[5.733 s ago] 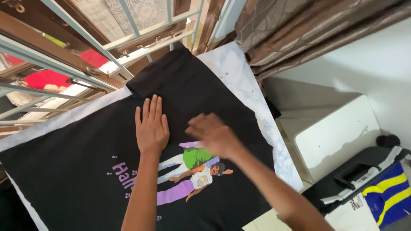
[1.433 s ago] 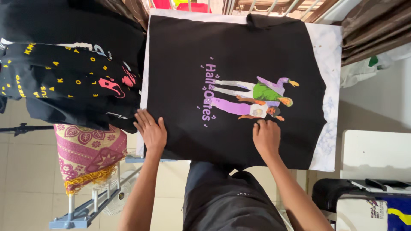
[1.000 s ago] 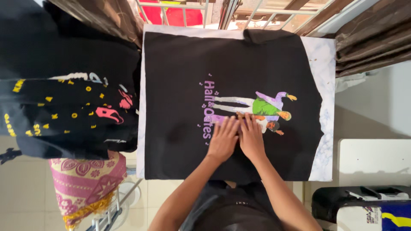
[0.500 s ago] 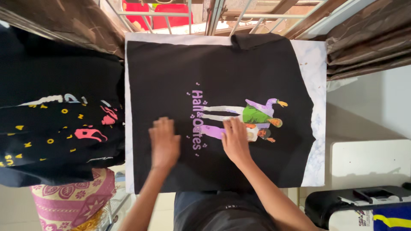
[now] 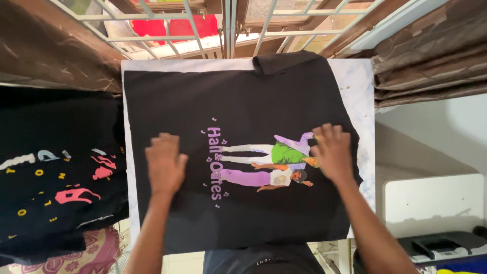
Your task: The person picks up a black shirt from a pile, lays it flat on a table, and folds the sleeves and body of the shirt before placing it into an open suitcase.
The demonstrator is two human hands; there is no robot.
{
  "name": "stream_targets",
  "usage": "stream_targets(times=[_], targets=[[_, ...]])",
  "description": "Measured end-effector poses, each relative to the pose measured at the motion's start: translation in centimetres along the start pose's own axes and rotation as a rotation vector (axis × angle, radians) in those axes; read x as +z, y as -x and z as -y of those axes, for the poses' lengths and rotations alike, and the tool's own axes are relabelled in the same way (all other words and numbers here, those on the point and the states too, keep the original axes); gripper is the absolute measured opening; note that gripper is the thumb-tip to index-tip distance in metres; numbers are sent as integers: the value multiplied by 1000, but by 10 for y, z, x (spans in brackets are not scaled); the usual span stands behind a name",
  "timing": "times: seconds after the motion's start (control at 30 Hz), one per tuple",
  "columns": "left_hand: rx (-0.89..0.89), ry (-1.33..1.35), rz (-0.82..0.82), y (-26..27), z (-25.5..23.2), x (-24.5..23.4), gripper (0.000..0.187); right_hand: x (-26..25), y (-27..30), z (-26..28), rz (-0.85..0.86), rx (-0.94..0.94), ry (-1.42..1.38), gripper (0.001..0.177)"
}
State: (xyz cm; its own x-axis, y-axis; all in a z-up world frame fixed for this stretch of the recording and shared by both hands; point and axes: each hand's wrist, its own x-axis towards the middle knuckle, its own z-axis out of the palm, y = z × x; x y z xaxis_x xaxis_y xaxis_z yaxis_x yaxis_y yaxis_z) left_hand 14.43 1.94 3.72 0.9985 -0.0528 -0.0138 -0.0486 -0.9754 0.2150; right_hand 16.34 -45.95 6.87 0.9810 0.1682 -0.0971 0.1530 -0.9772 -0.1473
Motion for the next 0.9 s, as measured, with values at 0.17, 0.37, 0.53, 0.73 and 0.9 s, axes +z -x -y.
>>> stream_targets(times=[0.17,0.37,0.53,0.73,0.9], targets=[[-95,-10,-147,-43,-14,7,70,0,-32,-11,-228,225,207,54],[356,200,51,-97,-138,43,64,34,-94,74,-115,-325,-126,64],[396,174,2,-120,-102,27,57,49,-112,42,-152,-336,18,60],[-112,-22,-105,-133,27,29,67,52,-115,-35,-212,191,111,62],[-51,79,-38,-142,40,44,64,60,-130,-20,-207,226,-99,65]])
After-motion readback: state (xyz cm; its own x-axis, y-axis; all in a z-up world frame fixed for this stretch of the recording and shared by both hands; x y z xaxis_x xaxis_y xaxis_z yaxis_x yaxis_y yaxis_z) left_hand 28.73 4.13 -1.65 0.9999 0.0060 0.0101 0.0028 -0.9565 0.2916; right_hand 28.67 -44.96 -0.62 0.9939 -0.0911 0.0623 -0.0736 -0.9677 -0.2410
